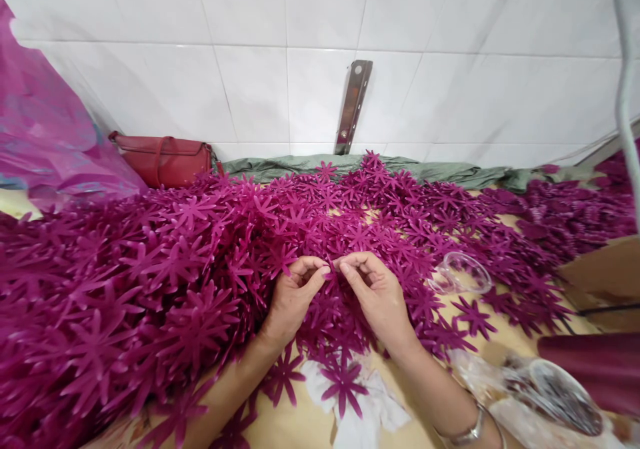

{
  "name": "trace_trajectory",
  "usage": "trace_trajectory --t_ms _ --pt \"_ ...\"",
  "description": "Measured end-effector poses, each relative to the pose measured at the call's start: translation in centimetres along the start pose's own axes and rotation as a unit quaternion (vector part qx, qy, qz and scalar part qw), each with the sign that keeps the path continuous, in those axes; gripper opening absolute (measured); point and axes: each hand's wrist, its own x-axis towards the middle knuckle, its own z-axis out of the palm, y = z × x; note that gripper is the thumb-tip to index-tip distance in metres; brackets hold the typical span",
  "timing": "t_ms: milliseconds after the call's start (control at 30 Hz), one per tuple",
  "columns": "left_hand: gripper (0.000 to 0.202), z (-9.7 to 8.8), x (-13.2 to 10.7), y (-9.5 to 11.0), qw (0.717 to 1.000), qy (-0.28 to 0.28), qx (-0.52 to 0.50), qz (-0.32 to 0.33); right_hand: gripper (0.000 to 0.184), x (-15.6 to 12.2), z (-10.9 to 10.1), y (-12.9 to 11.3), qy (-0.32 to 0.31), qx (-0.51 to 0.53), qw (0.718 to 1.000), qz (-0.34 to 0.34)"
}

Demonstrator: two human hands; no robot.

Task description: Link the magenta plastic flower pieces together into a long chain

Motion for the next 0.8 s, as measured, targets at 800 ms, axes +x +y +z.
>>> trace_trajectory --t_ms 800 --pt "0.017 0.1 -0.22 0.27 0.999 -0.009 0.031 0.014 0.012 -0.46 0.01 -0.05 0.004 -0.075 0.997 -0.031"
